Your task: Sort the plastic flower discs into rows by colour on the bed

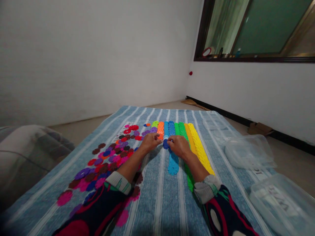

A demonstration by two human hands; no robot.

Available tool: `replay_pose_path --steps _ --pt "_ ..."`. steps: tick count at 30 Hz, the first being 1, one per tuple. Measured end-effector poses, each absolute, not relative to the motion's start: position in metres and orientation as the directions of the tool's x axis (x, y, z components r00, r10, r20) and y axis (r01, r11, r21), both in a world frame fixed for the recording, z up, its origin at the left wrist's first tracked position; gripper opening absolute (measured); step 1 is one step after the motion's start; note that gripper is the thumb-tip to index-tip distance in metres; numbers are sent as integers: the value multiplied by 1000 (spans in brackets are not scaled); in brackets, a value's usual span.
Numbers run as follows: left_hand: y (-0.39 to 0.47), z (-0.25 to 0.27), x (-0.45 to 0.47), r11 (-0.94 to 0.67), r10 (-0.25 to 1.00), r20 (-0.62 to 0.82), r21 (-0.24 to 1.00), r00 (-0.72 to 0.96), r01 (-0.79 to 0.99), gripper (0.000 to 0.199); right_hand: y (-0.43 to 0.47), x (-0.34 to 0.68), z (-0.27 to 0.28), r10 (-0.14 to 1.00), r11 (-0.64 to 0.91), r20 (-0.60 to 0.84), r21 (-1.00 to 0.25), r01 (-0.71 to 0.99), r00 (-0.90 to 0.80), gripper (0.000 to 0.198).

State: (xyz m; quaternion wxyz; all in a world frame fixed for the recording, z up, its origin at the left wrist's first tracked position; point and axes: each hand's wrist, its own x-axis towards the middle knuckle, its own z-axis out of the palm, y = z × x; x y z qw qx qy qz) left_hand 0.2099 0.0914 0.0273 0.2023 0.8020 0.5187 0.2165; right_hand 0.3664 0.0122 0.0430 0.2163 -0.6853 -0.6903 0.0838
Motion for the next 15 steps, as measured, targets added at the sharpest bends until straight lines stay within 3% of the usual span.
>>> replay_pose_path --steps 3,8,11,15 --pt "85 46 180 -469 881 207 511 426 720 28 -17 342 37 981 146 181 -483 863 -65 24" --pt "55 59 105 -481 876 241 512 419 712 29 -60 294 31 978 207 94 -526 825 -186 24" --pt "33 53 57 -363 931 203 593 303 719 28 -74 272 29 973 218 56 -555 803 -226 23" --pt "11 38 7 -163 987 133 792 95 588 32 -81 253 20 967 228 38 -577 784 -253 21"
